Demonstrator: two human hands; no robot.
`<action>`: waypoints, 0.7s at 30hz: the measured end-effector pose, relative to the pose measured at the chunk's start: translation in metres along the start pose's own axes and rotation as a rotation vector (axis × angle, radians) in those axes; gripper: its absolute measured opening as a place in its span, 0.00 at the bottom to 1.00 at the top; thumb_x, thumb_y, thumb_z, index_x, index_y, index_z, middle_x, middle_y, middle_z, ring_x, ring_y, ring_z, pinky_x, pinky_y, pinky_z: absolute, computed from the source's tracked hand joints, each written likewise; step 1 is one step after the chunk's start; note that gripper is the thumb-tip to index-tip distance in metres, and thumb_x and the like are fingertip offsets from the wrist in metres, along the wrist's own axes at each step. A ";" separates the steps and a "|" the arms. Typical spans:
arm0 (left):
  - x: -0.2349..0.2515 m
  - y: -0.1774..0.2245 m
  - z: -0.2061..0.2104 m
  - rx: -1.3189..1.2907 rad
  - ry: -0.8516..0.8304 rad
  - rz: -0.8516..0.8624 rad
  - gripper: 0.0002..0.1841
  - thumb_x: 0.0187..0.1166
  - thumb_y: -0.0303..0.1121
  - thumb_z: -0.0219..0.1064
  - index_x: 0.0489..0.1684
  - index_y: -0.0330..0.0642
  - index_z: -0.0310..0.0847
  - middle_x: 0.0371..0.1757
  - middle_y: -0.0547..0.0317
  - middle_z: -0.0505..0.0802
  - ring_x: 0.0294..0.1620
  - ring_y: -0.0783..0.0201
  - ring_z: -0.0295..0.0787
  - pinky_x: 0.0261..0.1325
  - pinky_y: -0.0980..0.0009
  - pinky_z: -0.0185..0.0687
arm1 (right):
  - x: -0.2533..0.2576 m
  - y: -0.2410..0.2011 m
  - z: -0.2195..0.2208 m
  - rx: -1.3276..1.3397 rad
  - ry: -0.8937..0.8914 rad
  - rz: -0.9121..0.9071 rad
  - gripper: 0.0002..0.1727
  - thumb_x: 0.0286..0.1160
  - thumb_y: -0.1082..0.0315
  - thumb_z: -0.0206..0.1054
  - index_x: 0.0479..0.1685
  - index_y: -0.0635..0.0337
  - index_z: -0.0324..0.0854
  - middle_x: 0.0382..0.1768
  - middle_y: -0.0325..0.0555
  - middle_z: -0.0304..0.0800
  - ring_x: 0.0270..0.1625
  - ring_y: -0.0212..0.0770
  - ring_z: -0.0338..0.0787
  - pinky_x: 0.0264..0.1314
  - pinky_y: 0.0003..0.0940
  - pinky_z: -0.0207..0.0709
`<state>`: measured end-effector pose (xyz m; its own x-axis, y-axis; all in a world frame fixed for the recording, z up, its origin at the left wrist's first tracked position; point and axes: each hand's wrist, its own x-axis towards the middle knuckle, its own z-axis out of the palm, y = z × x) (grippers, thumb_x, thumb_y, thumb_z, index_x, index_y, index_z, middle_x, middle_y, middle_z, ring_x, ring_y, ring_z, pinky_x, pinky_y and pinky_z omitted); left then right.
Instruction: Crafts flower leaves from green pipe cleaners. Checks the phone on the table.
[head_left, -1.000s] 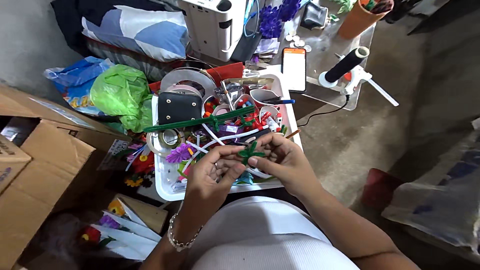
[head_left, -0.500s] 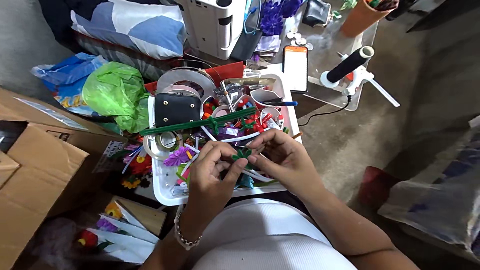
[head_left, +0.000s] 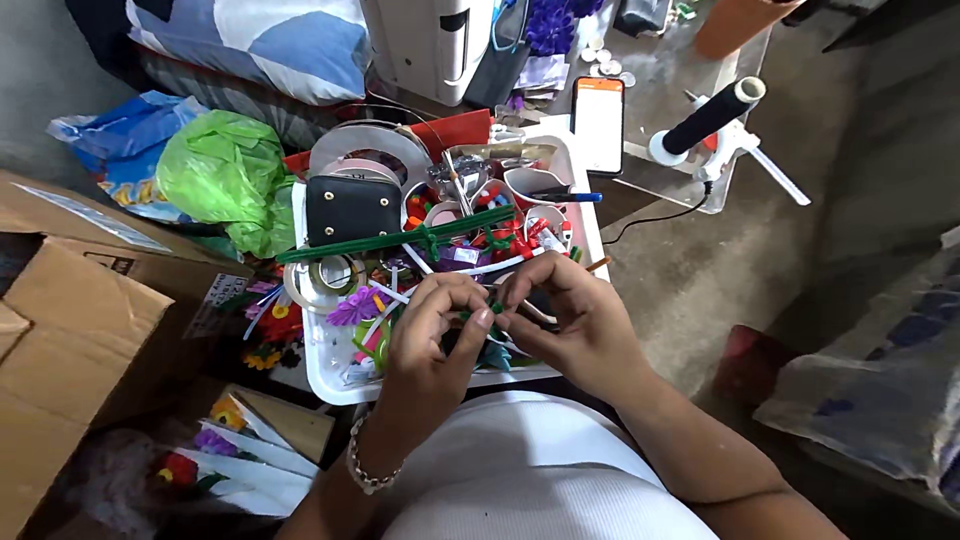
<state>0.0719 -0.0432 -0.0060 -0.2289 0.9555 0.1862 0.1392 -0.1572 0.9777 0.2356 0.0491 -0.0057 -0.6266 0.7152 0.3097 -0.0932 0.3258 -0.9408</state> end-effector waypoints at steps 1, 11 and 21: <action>-0.002 0.001 0.001 -0.019 0.007 -0.013 0.06 0.85 0.30 0.62 0.41 0.38 0.83 0.54 0.58 0.87 0.56 0.70 0.87 0.55 0.76 0.89 | -0.001 -0.001 0.001 0.013 0.005 0.002 0.08 0.72 0.72 0.72 0.45 0.60 0.80 0.41 0.37 0.90 0.47 0.27 0.90 0.56 0.25 0.87; -0.010 0.008 0.003 -0.003 0.095 -0.040 0.05 0.84 0.31 0.64 0.42 0.42 0.83 0.52 0.62 0.88 0.48 0.74 0.88 0.44 0.80 0.88 | -0.005 -0.006 0.005 0.046 0.023 -0.014 0.08 0.72 0.74 0.72 0.46 0.61 0.79 0.41 0.38 0.91 0.49 0.27 0.90 0.58 0.26 0.86; -0.013 0.013 -0.011 0.069 -0.005 0.017 0.06 0.77 0.31 0.73 0.41 0.37 0.88 0.52 0.57 0.88 0.47 0.72 0.91 0.43 0.79 0.94 | -0.007 -0.006 -0.008 -0.147 -0.074 -0.131 0.10 0.84 0.66 0.67 0.46 0.63 0.90 0.45 0.41 0.93 0.51 0.28 0.91 0.58 0.24 0.87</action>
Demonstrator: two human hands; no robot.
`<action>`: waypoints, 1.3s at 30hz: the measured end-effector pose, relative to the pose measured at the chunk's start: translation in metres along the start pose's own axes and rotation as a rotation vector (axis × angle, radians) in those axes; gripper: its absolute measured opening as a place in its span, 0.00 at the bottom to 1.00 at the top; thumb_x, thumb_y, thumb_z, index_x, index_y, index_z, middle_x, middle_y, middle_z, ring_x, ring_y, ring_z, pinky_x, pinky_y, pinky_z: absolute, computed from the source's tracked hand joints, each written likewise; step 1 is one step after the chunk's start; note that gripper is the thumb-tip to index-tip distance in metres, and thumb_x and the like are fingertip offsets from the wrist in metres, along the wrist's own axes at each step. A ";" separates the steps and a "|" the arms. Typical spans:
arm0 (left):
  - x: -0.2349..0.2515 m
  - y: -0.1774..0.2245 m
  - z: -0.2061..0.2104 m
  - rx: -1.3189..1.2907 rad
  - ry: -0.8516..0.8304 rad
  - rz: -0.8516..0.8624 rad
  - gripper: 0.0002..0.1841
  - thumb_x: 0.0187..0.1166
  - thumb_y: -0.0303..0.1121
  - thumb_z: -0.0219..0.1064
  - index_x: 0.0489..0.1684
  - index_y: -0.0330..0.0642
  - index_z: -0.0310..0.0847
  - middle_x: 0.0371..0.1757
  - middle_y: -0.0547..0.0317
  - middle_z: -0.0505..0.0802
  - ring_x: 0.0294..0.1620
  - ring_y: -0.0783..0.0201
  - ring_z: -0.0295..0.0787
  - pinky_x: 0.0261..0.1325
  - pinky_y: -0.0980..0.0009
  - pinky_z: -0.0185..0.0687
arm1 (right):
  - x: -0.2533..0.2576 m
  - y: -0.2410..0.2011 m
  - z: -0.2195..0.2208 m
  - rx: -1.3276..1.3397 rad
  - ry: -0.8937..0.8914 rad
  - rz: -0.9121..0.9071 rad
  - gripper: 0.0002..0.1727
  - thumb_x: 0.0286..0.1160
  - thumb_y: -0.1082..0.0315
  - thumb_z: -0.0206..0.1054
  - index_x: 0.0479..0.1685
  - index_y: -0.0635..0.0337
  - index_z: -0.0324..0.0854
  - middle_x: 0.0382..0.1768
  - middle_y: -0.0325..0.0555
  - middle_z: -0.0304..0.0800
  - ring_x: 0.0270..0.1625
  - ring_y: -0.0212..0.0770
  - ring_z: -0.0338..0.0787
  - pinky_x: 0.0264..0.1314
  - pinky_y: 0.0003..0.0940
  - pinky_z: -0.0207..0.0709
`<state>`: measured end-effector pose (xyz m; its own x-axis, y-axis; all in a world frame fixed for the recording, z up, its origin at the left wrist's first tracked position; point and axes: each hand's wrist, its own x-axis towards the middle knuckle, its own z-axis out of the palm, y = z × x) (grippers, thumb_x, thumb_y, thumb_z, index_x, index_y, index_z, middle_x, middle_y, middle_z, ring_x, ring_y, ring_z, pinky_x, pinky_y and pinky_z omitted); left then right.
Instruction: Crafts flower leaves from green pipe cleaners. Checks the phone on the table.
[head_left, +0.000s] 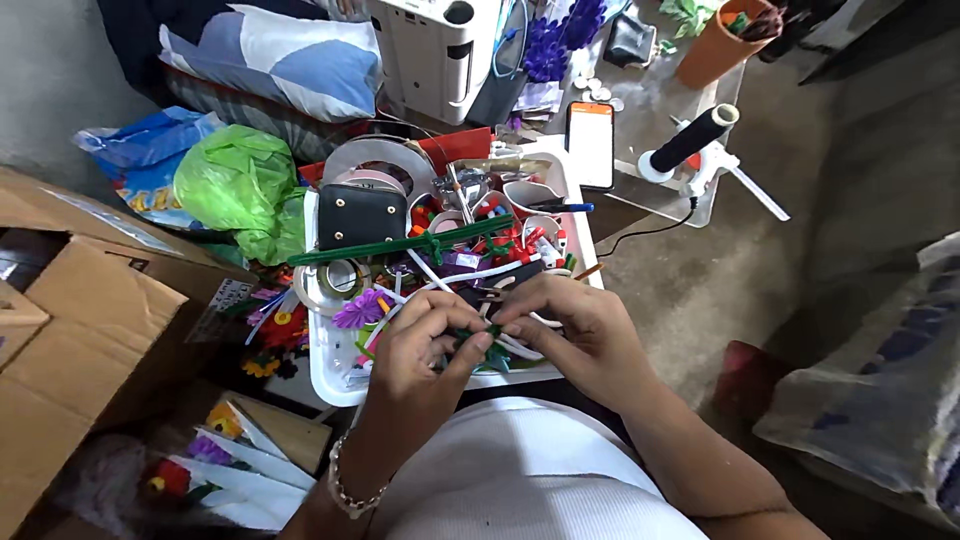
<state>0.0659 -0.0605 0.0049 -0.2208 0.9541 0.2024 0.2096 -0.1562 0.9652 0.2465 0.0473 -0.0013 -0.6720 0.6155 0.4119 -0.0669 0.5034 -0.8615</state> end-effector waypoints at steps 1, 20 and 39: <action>0.000 0.001 -0.002 -0.025 -0.031 -0.007 0.05 0.78 0.31 0.72 0.41 0.38 0.88 0.52 0.57 0.88 0.48 0.72 0.91 0.44 0.79 0.93 | 0.000 0.000 -0.002 -0.027 -0.025 -0.031 0.10 0.85 0.65 0.66 0.45 0.62 0.89 0.45 0.41 0.93 0.52 0.27 0.91 0.58 0.23 0.86; -0.003 -0.004 0.003 -0.185 -0.113 -0.103 0.04 0.80 0.31 0.70 0.41 0.40 0.88 0.53 0.59 0.87 0.52 0.72 0.89 0.48 0.78 0.92 | -0.005 0.007 0.007 -0.021 0.030 -0.081 0.09 0.84 0.66 0.66 0.39 0.61 0.86 0.43 0.41 0.91 0.52 0.28 0.89 0.58 0.22 0.83; 0.001 -0.006 0.016 -0.061 0.143 -0.018 0.08 0.78 0.32 0.73 0.44 0.37 0.90 0.54 0.57 0.87 0.51 0.71 0.90 0.49 0.78 0.94 | -0.005 0.006 0.014 0.074 0.144 0.119 0.08 0.77 0.67 0.73 0.42 0.64 0.87 0.40 0.39 0.93 0.43 0.26 0.91 0.52 0.23 0.87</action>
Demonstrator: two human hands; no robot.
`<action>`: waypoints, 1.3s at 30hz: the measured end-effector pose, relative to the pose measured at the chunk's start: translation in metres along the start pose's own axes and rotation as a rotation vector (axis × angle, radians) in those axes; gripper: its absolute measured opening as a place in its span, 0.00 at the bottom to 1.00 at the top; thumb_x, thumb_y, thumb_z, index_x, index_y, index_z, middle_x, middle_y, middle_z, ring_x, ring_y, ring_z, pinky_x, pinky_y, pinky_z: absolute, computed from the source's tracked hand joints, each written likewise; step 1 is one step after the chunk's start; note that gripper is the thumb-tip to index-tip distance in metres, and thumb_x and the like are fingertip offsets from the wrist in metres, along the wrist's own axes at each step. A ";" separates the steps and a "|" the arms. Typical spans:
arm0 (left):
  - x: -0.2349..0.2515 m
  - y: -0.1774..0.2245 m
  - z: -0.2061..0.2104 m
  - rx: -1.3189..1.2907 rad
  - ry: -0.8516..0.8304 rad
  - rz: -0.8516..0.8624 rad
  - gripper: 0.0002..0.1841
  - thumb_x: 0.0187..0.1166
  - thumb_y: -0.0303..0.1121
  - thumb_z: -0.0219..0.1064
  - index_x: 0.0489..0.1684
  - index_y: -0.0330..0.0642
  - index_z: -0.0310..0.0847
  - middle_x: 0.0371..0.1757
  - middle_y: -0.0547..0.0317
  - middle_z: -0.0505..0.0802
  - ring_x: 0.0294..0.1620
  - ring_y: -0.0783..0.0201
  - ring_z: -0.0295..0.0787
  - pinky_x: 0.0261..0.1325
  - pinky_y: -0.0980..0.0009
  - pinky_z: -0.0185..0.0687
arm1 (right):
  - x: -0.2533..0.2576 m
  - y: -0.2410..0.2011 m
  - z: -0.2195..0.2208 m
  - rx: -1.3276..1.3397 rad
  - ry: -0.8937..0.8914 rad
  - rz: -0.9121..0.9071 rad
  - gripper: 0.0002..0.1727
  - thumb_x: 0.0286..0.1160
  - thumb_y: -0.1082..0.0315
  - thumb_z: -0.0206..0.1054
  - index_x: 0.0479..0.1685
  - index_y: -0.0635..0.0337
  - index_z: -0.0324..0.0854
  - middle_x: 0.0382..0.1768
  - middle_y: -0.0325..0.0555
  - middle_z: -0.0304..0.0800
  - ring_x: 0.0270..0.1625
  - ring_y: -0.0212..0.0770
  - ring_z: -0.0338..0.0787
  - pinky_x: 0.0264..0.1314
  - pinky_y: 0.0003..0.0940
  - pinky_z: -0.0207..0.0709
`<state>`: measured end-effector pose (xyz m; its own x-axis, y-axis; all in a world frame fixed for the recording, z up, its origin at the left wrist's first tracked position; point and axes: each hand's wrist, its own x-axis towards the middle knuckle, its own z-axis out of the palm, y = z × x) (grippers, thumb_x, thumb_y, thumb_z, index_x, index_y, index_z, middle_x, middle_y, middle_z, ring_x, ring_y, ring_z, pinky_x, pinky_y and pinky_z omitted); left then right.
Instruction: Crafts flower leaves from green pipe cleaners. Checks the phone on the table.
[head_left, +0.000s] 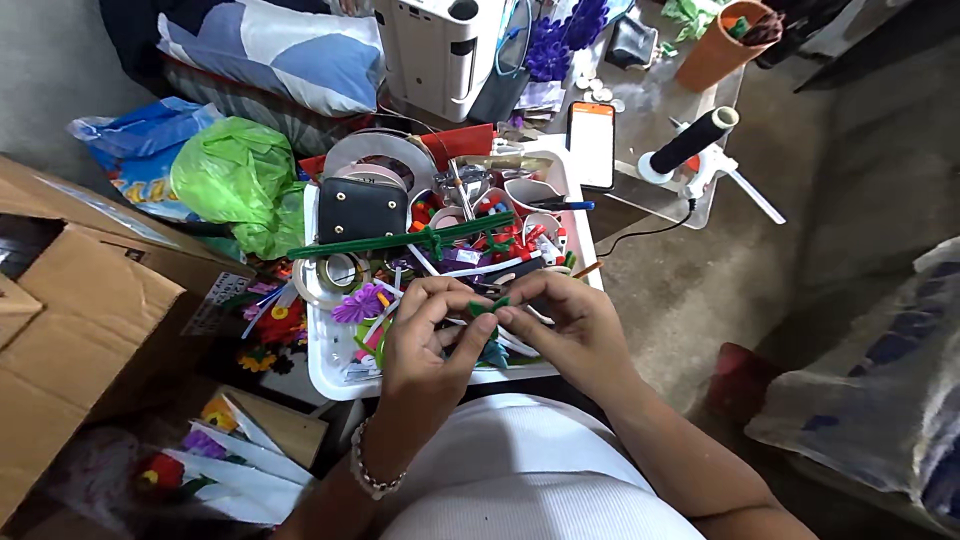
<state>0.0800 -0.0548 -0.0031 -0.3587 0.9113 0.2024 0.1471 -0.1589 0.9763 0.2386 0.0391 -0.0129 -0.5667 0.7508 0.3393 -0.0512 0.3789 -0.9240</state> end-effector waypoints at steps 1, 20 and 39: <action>0.000 0.000 0.000 0.022 -0.003 0.007 0.08 0.78 0.33 0.73 0.43 0.37 0.90 0.54 0.56 0.86 0.50 0.72 0.91 0.48 0.78 0.94 | 0.000 -0.001 -0.001 0.007 -0.003 0.004 0.08 0.76 0.67 0.74 0.41 0.64 0.87 0.39 0.38 0.93 0.43 0.25 0.91 0.51 0.22 0.87; -0.002 -0.001 0.013 -0.045 0.160 0.020 0.04 0.79 0.27 0.66 0.38 0.37 0.86 0.53 0.60 0.84 0.48 0.77 0.86 0.49 0.82 0.88 | -0.001 -0.007 0.008 0.045 -0.046 0.034 0.07 0.79 0.68 0.68 0.42 0.64 0.85 0.39 0.38 0.90 0.43 0.24 0.88 0.50 0.21 0.84; -0.001 0.007 0.006 -0.008 0.043 -0.030 0.06 0.81 0.30 0.67 0.40 0.38 0.89 0.54 0.60 0.86 0.48 0.76 0.87 0.49 0.82 0.89 | 0.014 -0.004 -0.009 -0.082 -0.094 -0.186 0.07 0.82 0.66 0.69 0.41 0.61 0.85 0.43 0.39 0.90 0.49 0.28 0.90 0.55 0.25 0.87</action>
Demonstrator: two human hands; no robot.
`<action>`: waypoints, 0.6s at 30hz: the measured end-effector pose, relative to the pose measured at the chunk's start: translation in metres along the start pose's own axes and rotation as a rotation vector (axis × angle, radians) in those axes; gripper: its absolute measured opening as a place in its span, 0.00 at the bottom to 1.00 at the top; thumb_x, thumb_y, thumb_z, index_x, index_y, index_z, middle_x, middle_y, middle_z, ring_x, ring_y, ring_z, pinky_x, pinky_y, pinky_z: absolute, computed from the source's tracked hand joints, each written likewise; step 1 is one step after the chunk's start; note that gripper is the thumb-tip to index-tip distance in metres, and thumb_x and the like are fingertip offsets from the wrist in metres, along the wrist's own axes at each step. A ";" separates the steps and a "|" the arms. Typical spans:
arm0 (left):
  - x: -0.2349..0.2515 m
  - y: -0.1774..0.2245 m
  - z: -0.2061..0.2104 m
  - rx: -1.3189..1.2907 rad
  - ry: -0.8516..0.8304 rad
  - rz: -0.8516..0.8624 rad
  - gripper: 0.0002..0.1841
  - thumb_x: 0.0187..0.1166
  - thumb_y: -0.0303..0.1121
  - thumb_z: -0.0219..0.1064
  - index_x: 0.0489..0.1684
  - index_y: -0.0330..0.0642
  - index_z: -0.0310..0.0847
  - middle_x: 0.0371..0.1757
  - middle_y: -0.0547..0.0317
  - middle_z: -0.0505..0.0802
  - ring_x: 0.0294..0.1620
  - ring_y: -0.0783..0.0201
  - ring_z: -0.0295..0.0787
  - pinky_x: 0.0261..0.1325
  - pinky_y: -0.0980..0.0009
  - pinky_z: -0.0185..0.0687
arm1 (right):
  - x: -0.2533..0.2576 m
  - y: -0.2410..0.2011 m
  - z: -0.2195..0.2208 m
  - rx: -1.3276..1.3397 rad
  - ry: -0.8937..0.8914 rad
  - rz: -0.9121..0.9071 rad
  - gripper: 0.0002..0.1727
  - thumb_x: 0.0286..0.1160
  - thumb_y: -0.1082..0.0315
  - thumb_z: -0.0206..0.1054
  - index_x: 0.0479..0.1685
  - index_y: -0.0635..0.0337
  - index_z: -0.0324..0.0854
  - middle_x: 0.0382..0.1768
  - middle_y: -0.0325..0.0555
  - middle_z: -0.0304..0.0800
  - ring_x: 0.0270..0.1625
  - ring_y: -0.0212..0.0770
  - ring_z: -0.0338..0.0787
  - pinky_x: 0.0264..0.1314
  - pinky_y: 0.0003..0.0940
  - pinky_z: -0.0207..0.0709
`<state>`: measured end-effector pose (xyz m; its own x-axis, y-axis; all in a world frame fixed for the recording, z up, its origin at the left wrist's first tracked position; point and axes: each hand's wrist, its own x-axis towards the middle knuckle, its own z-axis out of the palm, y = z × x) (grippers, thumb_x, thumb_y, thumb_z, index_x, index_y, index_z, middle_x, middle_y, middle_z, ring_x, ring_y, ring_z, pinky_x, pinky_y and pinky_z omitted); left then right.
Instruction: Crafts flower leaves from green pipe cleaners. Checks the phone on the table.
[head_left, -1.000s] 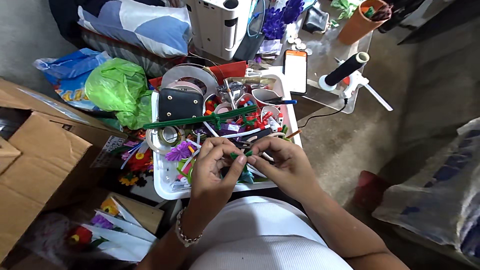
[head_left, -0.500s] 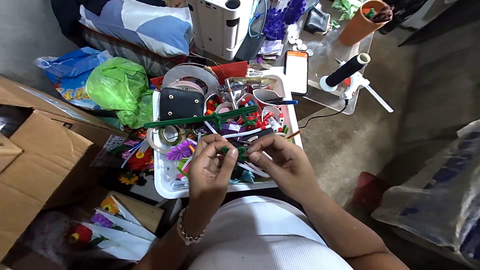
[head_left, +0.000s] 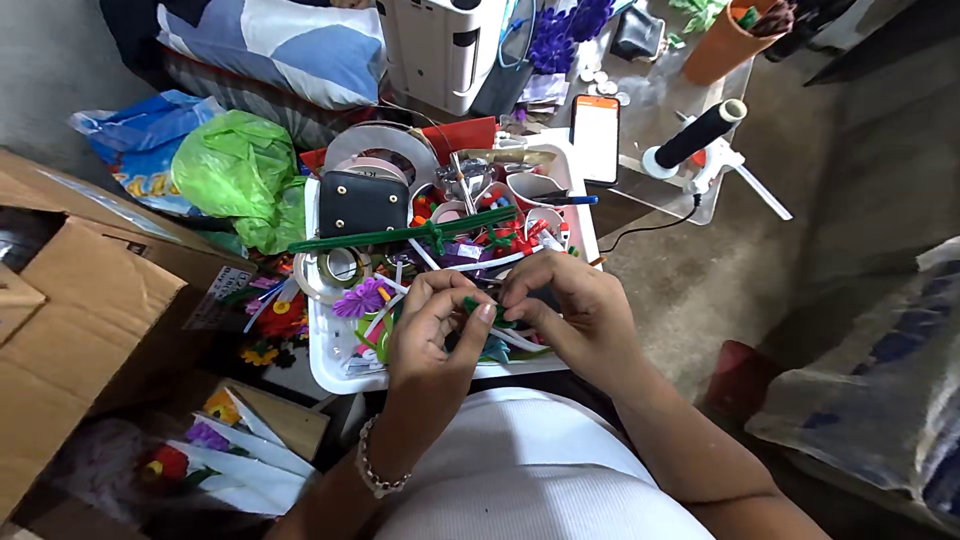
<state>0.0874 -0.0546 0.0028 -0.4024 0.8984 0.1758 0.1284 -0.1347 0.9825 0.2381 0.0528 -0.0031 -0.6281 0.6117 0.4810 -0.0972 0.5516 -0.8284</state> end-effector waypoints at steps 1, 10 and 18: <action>0.000 0.000 0.001 0.001 0.004 -0.001 0.06 0.81 0.30 0.68 0.40 0.38 0.88 0.53 0.60 0.86 0.48 0.76 0.87 0.49 0.82 0.89 | 0.001 0.000 0.000 -0.001 -0.010 -0.003 0.07 0.82 0.66 0.69 0.40 0.61 0.85 0.43 0.39 0.90 0.49 0.28 0.90 0.55 0.24 0.87; -0.004 -0.003 0.007 0.049 0.056 0.009 0.05 0.79 0.28 0.67 0.37 0.36 0.88 0.52 0.59 0.87 0.46 0.77 0.87 0.49 0.82 0.88 | -0.001 0.002 0.009 -0.110 0.023 -0.017 0.09 0.85 0.65 0.65 0.38 0.61 0.83 0.40 0.39 0.88 0.44 0.24 0.87 0.49 0.19 0.83; -0.003 -0.010 0.006 0.073 0.043 0.034 0.05 0.81 0.28 0.66 0.38 0.36 0.87 0.53 0.58 0.86 0.48 0.77 0.86 0.49 0.83 0.87 | -0.003 0.011 0.016 -0.112 0.054 -0.028 0.08 0.85 0.67 0.65 0.37 0.61 0.82 0.39 0.40 0.87 0.45 0.27 0.87 0.51 0.22 0.83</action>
<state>0.0929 -0.0531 -0.0082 -0.4348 0.8750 0.2131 0.2081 -0.1326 0.9691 0.2267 0.0477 -0.0181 -0.5831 0.6232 0.5211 -0.0252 0.6273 -0.7784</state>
